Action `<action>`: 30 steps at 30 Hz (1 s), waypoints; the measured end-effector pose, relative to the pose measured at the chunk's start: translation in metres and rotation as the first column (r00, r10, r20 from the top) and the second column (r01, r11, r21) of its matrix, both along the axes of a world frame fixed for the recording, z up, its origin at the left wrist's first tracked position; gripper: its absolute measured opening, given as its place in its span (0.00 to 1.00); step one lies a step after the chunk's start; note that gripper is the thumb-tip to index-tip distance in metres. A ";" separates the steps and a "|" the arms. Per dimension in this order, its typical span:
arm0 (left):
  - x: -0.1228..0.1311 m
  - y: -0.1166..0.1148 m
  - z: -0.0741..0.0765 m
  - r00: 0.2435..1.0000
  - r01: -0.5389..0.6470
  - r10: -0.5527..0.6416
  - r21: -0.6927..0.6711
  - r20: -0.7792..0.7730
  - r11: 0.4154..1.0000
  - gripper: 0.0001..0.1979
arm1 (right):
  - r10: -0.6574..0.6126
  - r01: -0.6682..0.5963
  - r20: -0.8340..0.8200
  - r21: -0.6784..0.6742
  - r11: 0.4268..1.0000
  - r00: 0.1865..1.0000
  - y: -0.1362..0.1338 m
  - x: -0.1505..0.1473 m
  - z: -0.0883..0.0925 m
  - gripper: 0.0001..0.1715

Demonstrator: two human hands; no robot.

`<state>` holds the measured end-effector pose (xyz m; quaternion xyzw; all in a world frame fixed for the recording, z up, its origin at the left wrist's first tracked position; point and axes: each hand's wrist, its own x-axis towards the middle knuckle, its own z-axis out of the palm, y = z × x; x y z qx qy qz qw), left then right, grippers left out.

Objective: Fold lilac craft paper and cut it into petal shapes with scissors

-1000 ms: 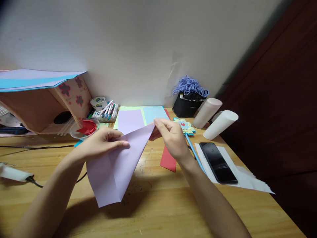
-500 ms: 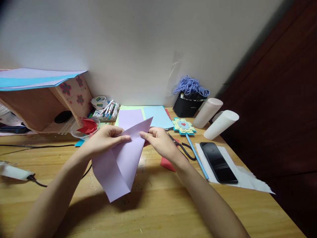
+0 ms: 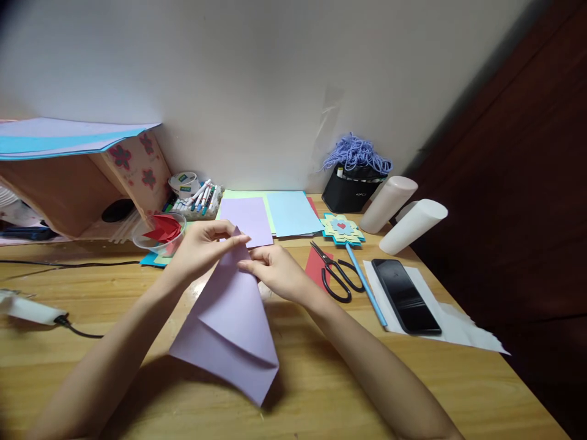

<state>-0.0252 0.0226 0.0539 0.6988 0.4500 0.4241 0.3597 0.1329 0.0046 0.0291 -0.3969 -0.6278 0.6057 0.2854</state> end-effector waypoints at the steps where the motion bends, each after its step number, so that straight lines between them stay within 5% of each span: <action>1: -0.004 0.003 0.000 0.997 -0.043 0.043 -0.005 0.059 0.999 0.13 | 0.006 -0.006 0.002 0.006 1.000 1.000 0.000 0.001 0.000 0.14; 6: -0.033 0.020 0.004 0.925 -0.249 0.246 -0.026 0.288 0.968 0.12 | 0.094 -0.095 0.035 0.012 0.995 0.995 0.000 0.003 -0.003 0.17; 12: -0.056 0.029 0.010 0.839 -0.396 0.407 -0.108 0.362 0.912 0.12 | 0.117 -0.123 0.099 0.054 0.991 0.988 0.002 0.007 -0.003 0.17; 16: -0.063 0.032 0.010 0.824 -0.411 0.418 -0.103 0.382 0.906 0.13 | 0.096 -0.103 0.103 0.075 0.992 0.990 0.007 0.017 0.000 0.16; 19: -0.063 0.032 0.011 0.841 -0.392 0.399 -0.098 0.364 0.915 0.12 | -0.044 0.018 0.178 0.145 0.989 0.983 0.011 0.026 0.006 0.17; 22: -0.063 0.030 0.015 0.865 -0.399 0.415 -0.115 0.282 0.910 0.10 | -0.147 0.106 0.224 0.185 0.977 0.963 0.015 0.036 0.015 0.16; 25: -0.069 0.029 0.018 0.910 -0.380 0.396 -0.135 0.124 0.915 0.10 | -0.100 0.060 0.264 0.157 0.986 0.959 0.016 0.044 0.024 0.15; 28: -0.078 0.028 0.018 0.954 -0.272 0.257 -0.089 -0.153 0.958 0.09 | -0.105 0.042 0.364 0.177 0.983 0.926 0.017 0.050 0.025 0.14; 30: -0.079 0.024 0.018 0.919 -0.181 0.173 0.011 -0.353 0.983 0.10 | -0.136 0.048 0.430 0.211 0.976 0.892 0.018 0.052 0.021 0.13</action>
